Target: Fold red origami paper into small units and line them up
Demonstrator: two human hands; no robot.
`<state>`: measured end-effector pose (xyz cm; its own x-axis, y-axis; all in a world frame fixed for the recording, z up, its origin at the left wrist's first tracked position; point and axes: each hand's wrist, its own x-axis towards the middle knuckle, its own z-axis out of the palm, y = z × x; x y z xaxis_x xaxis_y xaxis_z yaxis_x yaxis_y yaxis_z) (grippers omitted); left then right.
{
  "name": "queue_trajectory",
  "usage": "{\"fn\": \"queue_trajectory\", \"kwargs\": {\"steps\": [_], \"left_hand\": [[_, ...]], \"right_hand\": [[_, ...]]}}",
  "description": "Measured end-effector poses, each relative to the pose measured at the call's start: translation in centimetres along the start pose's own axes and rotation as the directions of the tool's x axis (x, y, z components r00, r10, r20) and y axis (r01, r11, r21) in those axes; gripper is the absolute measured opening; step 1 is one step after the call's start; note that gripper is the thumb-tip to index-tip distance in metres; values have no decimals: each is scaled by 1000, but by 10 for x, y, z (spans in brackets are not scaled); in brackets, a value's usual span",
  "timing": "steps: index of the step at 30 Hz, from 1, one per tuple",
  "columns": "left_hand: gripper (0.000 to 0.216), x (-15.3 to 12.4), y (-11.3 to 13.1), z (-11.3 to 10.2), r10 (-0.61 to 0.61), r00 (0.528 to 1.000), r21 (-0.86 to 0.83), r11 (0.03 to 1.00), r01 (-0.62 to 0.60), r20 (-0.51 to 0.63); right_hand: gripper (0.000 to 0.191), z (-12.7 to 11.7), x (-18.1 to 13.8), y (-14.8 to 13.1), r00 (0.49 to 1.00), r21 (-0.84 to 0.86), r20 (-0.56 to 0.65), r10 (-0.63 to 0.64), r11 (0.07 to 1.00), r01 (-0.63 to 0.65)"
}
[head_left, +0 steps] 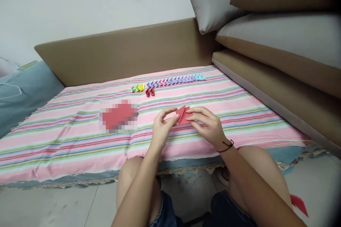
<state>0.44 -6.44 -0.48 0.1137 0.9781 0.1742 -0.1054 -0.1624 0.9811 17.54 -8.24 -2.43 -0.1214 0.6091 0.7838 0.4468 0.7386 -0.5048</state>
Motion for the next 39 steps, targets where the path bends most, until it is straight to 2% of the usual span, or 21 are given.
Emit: {"fn": "queue_trajectory", "kwargs": {"steps": [2,4,7,11,14,18,24,27,29,32,35,39], "left_hand": [[43,1,0,-2,-29,998,-27,999,31,54],[45,1,-1,-2,-15,996,-41,999,19,89],[42,1,-3,-2,19,998,-30,999,-17,61],[35,1,-7,0,62,998,-1,998,-62,17],[31,0,-7,2,75,997,22,997,-76,27],[29,-1,-8,3,90,995,41,995,-91,44],[13,2,-13,0,162,985,66,984,-165,53],[15,2,-12,0,140,987,42,989,-143,74],[18,1,-9,1,88,993,12,996,-90,77],[22,-1,-7,3,24,1000,-26,999,-24,18],[24,0,-8,4,18,999,-44,999,-20,-51],[41,1,-11,4,-32,995,-128,992,20,-97]], "right_hand": [[26,0,1,0,1000,50,26,12,999,-14],[29,0,2,-1,998,102,19,58,993,-60],[30,1,4,-4,977,191,11,212,959,-210],[24,5,4,-4,915,402,83,395,827,-393],[20,11,3,-1,880,509,86,468,738,-442],[19,15,1,2,834,559,75,547,669,-490],[20,16,-1,2,779,556,95,620,616,-558],[18,15,-1,2,770,547,82,633,617,-566],[17,16,-1,0,769,534,55,637,632,-562],[14,17,-1,-3,780,502,28,625,666,-552],[13,19,-2,-6,800,520,35,599,673,-526],[11,24,-4,-8,811,569,29,585,657,-494]]}}
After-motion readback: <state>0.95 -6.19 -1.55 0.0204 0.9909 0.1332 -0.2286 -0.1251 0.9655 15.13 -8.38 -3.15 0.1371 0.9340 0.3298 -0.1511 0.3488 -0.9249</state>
